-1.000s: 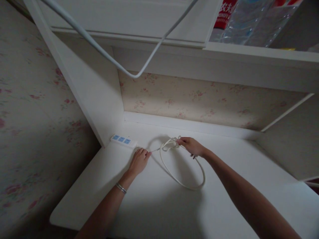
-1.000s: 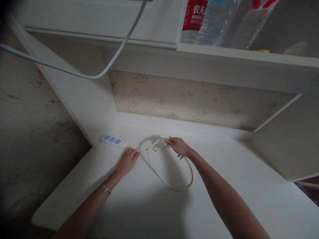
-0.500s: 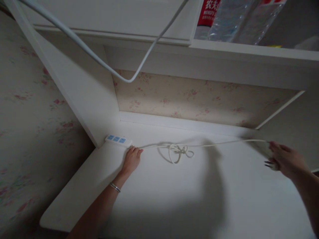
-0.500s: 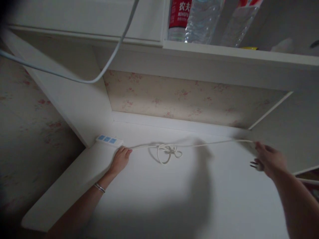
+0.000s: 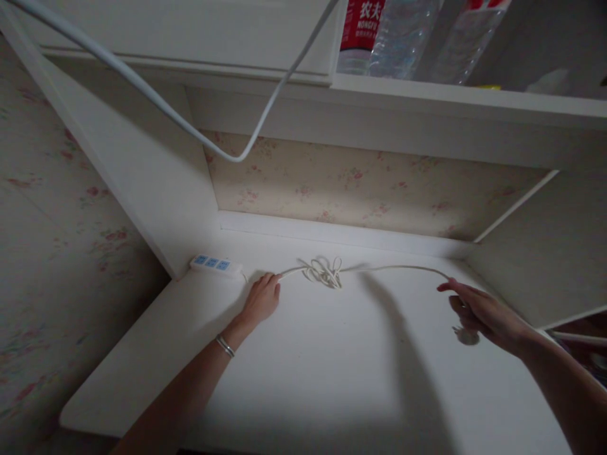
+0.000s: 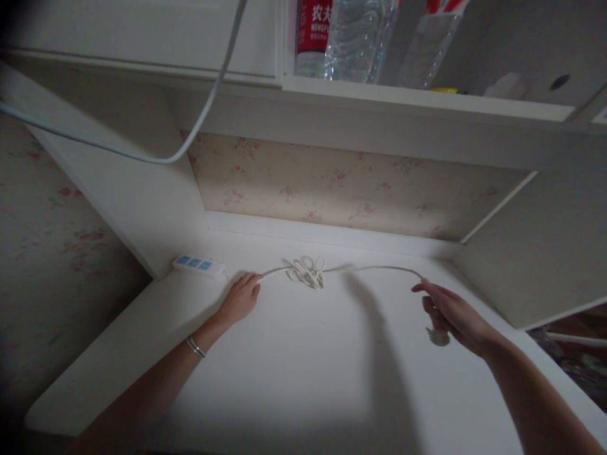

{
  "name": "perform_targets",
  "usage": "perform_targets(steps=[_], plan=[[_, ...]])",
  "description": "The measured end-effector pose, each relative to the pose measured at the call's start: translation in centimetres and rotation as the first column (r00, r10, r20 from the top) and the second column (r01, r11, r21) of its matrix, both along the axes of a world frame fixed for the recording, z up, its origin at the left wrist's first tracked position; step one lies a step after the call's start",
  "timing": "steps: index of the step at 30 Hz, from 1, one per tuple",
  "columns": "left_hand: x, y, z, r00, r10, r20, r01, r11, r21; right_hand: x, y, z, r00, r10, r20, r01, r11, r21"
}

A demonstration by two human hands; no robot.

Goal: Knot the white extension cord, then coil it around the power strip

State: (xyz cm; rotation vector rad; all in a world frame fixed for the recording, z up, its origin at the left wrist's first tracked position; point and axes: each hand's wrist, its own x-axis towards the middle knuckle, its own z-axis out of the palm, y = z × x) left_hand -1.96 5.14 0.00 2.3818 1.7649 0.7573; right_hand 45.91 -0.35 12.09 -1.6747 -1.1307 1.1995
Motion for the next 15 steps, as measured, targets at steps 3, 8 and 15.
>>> perform_targets(steps=[3, 8, 15], plan=[[2.0, 1.1, 0.7, 1.000, -0.018, -0.021, 0.017, 0.999, -0.034, -3.6, 0.8, 0.7, 0.995, 0.095, -0.021, -0.094, 0.995, 0.046], [3.3, 3.0, 0.6, 0.995, -0.092, -0.043, 0.086, 0.988, -0.125, -6.3, 1.6, 1.9, 0.991, 0.039, -0.129, -0.016, 0.985, 0.170], [2.2, 3.8, 0.3, 0.998, -0.044, -0.051, 0.033, 0.981, -0.189, -0.1, 2.8, 2.5, 0.894, -0.402, -0.195, 0.444, 0.852, 0.277]])
